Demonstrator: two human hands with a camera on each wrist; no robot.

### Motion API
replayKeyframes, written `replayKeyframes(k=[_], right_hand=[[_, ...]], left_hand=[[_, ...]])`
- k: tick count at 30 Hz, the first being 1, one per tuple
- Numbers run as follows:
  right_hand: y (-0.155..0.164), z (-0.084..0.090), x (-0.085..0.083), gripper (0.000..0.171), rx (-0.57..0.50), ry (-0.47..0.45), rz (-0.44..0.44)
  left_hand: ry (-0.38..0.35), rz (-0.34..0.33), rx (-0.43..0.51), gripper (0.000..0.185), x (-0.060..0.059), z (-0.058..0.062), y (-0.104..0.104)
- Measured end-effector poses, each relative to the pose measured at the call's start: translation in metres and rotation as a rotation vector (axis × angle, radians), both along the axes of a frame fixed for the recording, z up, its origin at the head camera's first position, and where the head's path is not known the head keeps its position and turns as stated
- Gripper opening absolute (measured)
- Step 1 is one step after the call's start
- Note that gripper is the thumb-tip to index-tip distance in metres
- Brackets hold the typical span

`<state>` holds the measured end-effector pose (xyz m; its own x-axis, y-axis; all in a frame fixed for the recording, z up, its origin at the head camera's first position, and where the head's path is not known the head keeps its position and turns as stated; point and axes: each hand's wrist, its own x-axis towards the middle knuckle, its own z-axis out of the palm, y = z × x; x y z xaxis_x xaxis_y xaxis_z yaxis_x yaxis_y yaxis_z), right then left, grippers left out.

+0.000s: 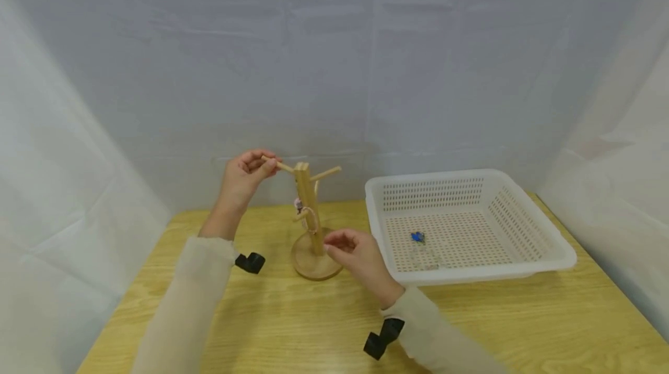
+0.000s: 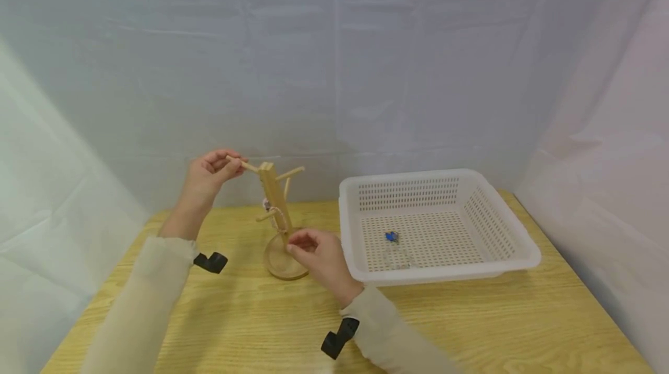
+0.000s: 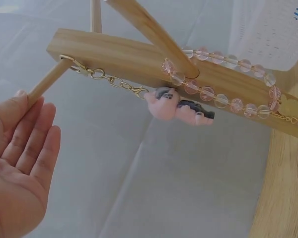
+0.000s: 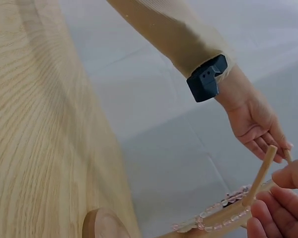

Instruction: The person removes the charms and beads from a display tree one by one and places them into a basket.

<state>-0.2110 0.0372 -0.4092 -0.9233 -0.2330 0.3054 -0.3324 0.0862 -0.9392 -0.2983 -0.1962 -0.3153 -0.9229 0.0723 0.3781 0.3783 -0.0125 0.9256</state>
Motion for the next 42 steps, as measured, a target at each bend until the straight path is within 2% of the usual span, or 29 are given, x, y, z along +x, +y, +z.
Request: replayKeyframes(k=[9, 17, 23, 27, 35, 42], right_hand=[[-0.018, -0.009, -0.009, 0.022, -0.126, -0.041, -0.056], [-0.027, -0.017, -0.022, 0.024, -0.161, -0.067, -0.198], [-0.030, 0.001, -0.013, 0.024, -0.166, -0.040, -0.232], [-0.033, 0.000, -0.017, 0.024, -0.178, -0.036, -0.262], [-0.039, -0.005, -0.025, 0.022, -0.209, -0.049, -0.263], [-0.045, -0.008, -0.026, 0.021, -0.218, -0.052, -0.275]], left_hand=[[0.021, 0.043, 0.030, 0.009, 0.007, -0.003, 0.003], [0.031, 0.066, 0.082, 0.006, 0.009, -0.006, 0.007], [0.032, 0.067, 0.124, 0.005, 0.008, -0.008, 0.012], [0.042, 0.071, 0.152, 0.005, 0.009, -0.008, 0.015], [0.061, 0.067, 0.189, 0.009, 0.010, -0.008, 0.017], [0.082, 0.082, 0.172, 0.009, 0.013, -0.009, 0.015]])
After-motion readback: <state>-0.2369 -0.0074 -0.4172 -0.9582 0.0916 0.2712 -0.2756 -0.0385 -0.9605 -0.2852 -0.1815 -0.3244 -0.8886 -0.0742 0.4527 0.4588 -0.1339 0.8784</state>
